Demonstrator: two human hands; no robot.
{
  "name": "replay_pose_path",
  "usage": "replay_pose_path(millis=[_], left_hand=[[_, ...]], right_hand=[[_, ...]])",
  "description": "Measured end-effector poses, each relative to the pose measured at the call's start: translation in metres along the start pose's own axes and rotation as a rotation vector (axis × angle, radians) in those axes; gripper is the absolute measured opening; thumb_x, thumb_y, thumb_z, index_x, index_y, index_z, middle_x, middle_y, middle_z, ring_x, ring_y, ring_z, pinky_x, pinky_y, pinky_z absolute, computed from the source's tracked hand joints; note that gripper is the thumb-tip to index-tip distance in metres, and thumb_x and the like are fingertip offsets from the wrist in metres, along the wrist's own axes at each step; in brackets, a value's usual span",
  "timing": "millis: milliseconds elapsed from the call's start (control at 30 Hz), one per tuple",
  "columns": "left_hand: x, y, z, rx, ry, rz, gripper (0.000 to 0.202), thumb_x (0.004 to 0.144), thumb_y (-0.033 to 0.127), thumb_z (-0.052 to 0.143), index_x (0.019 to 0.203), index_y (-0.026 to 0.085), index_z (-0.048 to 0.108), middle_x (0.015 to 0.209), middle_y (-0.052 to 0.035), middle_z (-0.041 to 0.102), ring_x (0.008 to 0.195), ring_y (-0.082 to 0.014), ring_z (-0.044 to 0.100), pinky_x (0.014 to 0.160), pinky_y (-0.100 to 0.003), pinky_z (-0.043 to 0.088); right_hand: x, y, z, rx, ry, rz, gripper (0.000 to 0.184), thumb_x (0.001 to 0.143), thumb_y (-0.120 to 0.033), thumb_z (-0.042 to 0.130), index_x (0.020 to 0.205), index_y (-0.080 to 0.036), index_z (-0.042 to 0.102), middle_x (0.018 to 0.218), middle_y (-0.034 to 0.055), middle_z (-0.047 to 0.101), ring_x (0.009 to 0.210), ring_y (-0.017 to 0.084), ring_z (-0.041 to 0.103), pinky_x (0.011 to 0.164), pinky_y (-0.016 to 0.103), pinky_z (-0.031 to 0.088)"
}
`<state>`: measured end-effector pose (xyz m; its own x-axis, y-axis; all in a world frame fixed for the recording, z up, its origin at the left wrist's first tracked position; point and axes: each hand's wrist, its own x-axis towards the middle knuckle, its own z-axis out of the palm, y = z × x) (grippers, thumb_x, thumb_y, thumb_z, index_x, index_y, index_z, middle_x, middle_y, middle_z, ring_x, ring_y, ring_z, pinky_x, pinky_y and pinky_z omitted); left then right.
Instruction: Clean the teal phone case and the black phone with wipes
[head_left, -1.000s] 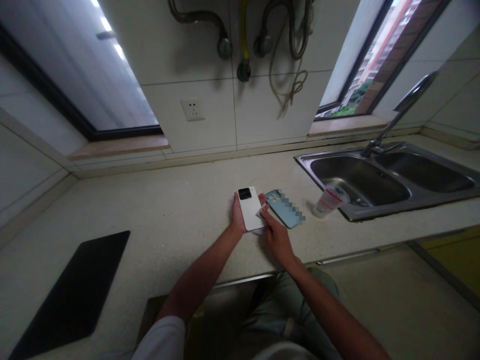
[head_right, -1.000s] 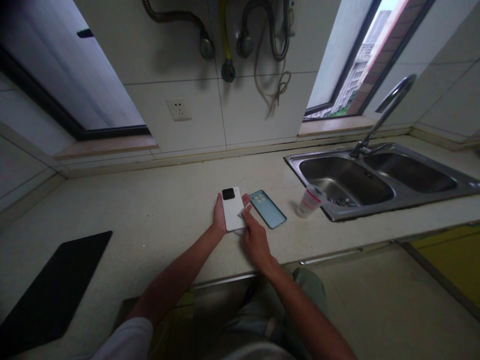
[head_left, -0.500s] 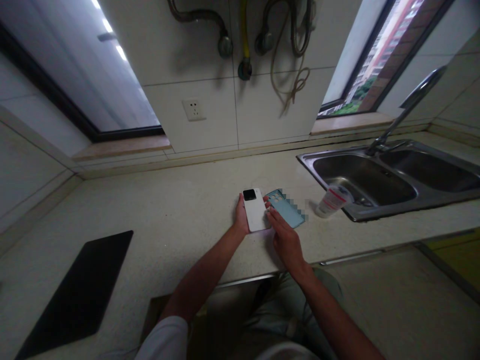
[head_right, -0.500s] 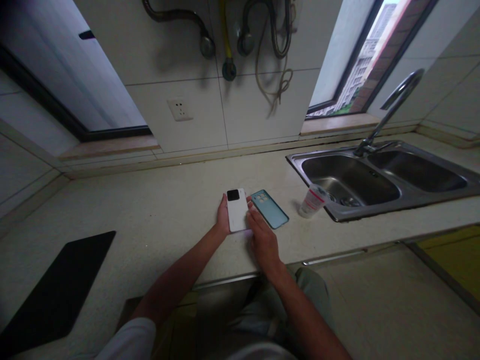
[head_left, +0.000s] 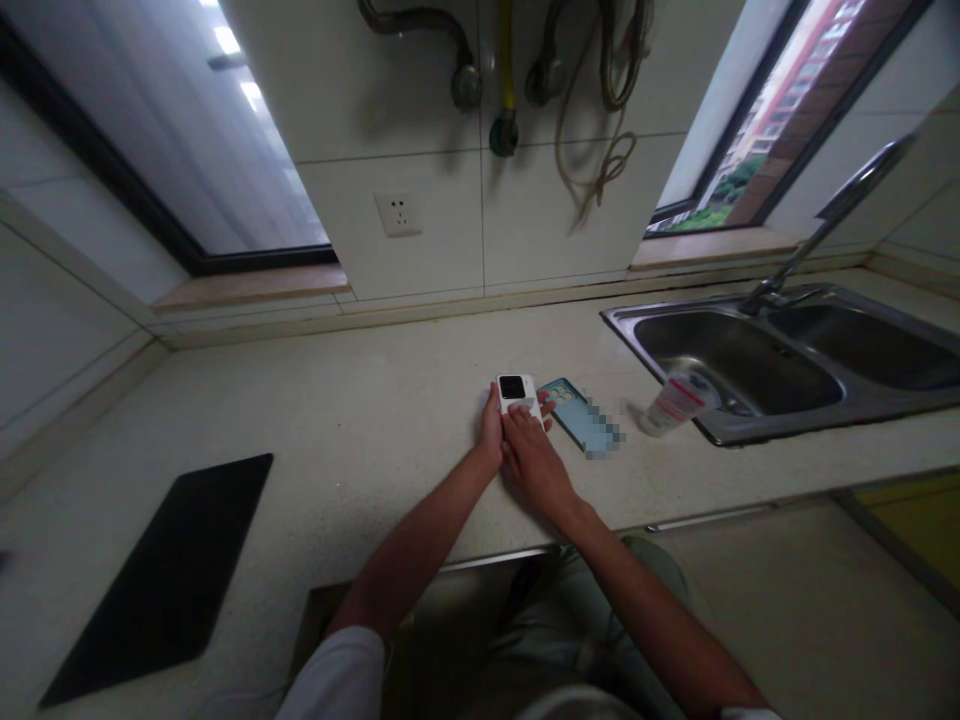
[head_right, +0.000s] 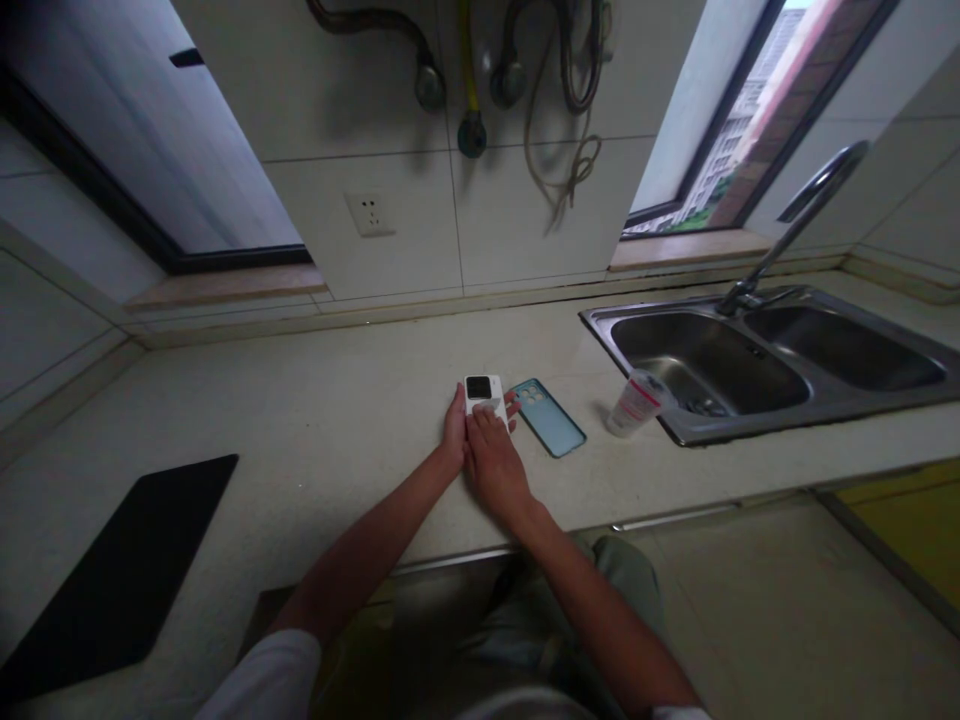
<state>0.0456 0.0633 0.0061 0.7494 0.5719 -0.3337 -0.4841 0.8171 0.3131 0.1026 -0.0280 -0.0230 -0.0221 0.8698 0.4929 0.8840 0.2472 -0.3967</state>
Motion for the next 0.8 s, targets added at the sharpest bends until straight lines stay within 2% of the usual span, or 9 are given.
replay_pose_path(millis=[100,233,333,400,567,667,800], left_hand=[[0.001,0.001,-0.001,-0.034,0.005,0.018,0.070,0.096,0.066,0.026,0.135,0.017,0.057,0.114,-0.0184,0.072,0.103,-0.0308,0.070,0.088,-0.049,0.056],[0.004,0.002,-0.005,-0.059,-0.003,0.041,0.070,0.096,0.066,0.025,0.136,0.018,0.055,0.119,-0.0191,0.070,0.106,-0.0324,0.069,0.087,-0.051,0.055],[0.007,0.000,-0.008,-0.065,-0.024,0.059,0.070,0.094,0.067,0.028,0.136,0.019,0.056,0.121,-0.0191,0.069,0.108,-0.0328,0.068,0.087,-0.050,0.055],[0.007,-0.001,-0.009,-0.067,-0.043,0.058,0.069,0.094,0.068,0.029,0.135,0.020,0.057,0.122,-0.0183,0.069,0.109,-0.0326,0.068,0.089,-0.050,0.054],[0.006,0.000,-0.010,-0.029,-0.091,0.002,0.079,0.092,0.072,0.025,0.132,0.013,0.059,0.116,-0.0203,0.070,0.110,-0.0348,0.067,0.094,-0.052,0.051],[0.008,0.000,-0.011,0.001,-0.090,-0.034,0.083,0.092,0.072,0.022,0.132,0.010,0.059,0.111,-0.0213,0.072,0.109,-0.0348,0.067,0.095,-0.051,0.051],[0.013,-0.001,-0.012,-0.004,-0.099,0.004,0.079,0.093,0.070,0.024,0.134,0.012,0.059,0.109,-0.0199,0.073,0.107,-0.0329,0.068,0.095,-0.048,0.050]], right_hand=[[-0.016,-0.002,-0.005,0.039,-0.013,-0.070,0.056,0.093,-0.010,0.043,0.149,-0.010,0.045,0.152,0.0195,0.047,0.147,0.029,0.036,0.118,0.054,0.036],[-0.036,0.001,-0.017,0.116,-0.076,-0.150,0.074,0.082,0.005,0.038,0.151,-0.021,0.044,0.153,0.0099,0.048,0.145,0.022,0.039,0.118,0.048,0.037],[-0.040,0.010,-0.030,0.173,-0.123,-0.163,0.073,0.084,0.005,0.041,0.147,-0.030,0.049,0.149,0.0031,0.052,0.141,0.018,0.045,0.117,0.043,0.040],[-0.040,0.019,-0.038,0.186,-0.128,-0.153,0.066,0.087,0.002,0.044,0.144,-0.031,0.052,0.148,0.0021,0.054,0.139,0.019,0.047,0.116,0.042,0.041],[-0.031,0.038,-0.047,0.123,-0.093,-0.090,0.045,0.096,-0.021,0.055,0.141,-0.022,0.056,0.150,0.0126,0.051,0.142,0.027,0.044,0.115,0.048,0.042],[-0.020,0.042,-0.044,0.072,-0.099,-0.061,0.050,0.097,-0.031,0.057,0.144,-0.017,0.051,0.153,0.0185,0.045,0.145,0.032,0.038,0.117,0.055,0.037],[0.001,0.042,-0.032,0.005,-0.124,-0.060,0.058,0.097,-0.038,0.056,0.145,-0.007,0.047,0.154,0.0274,0.040,0.147,0.038,0.031,0.117,0.064,0.030]])
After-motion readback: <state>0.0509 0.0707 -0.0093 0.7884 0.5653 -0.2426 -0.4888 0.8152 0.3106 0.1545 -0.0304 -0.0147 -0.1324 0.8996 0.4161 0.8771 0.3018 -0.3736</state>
